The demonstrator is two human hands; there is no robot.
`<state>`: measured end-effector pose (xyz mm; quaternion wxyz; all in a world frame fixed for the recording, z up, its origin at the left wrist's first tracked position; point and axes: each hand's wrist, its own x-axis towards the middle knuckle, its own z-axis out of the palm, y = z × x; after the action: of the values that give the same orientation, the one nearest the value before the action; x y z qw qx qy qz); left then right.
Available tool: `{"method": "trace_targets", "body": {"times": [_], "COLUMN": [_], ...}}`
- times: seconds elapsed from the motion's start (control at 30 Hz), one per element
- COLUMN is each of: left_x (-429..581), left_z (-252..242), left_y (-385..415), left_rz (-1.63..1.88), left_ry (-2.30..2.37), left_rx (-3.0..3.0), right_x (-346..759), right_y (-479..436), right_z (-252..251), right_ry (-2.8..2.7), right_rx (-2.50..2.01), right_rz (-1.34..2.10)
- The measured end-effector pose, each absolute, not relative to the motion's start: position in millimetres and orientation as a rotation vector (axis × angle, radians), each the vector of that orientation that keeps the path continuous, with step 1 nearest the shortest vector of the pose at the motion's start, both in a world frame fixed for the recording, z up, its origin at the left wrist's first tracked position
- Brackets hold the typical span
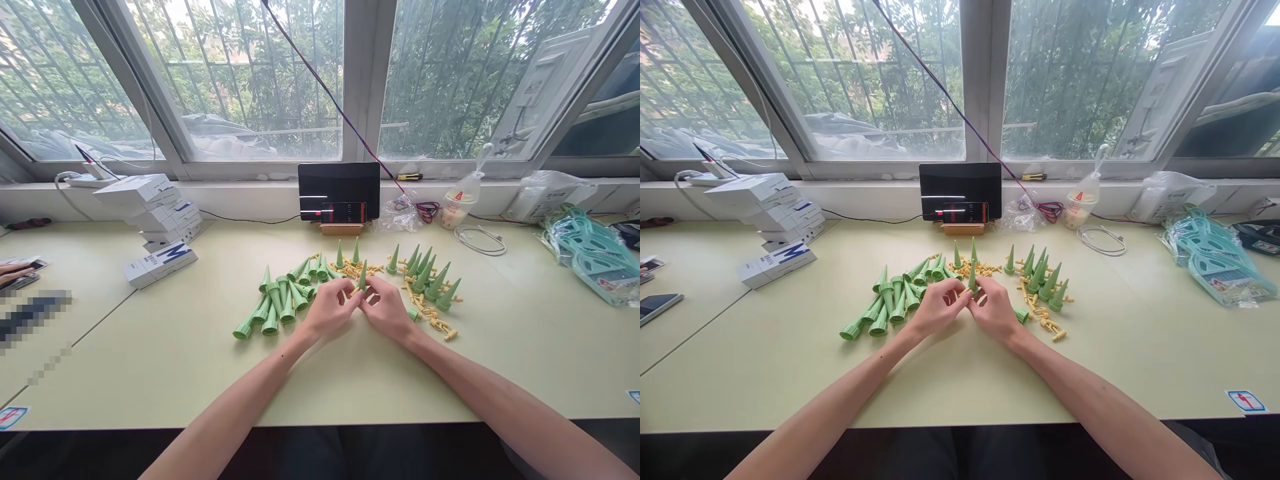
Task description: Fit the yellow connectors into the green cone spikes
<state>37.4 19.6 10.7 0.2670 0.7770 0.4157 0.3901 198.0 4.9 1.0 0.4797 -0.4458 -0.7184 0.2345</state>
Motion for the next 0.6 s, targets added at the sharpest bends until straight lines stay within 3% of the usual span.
{"method": "trace_targets", "body": {"times": [0.6], "left_x": [39.2], "left_z": [8.3], "left_y": [17.9], "left_rz": [1.088], "left_ry": [1.146], "left_rx": [2.155], "right_x": [200.1], "right_y": [5.8], "right_z": [-5.5], "right_ry": [-1.912], "right_rx": [-1.129], "right_rz": [0.534]}}
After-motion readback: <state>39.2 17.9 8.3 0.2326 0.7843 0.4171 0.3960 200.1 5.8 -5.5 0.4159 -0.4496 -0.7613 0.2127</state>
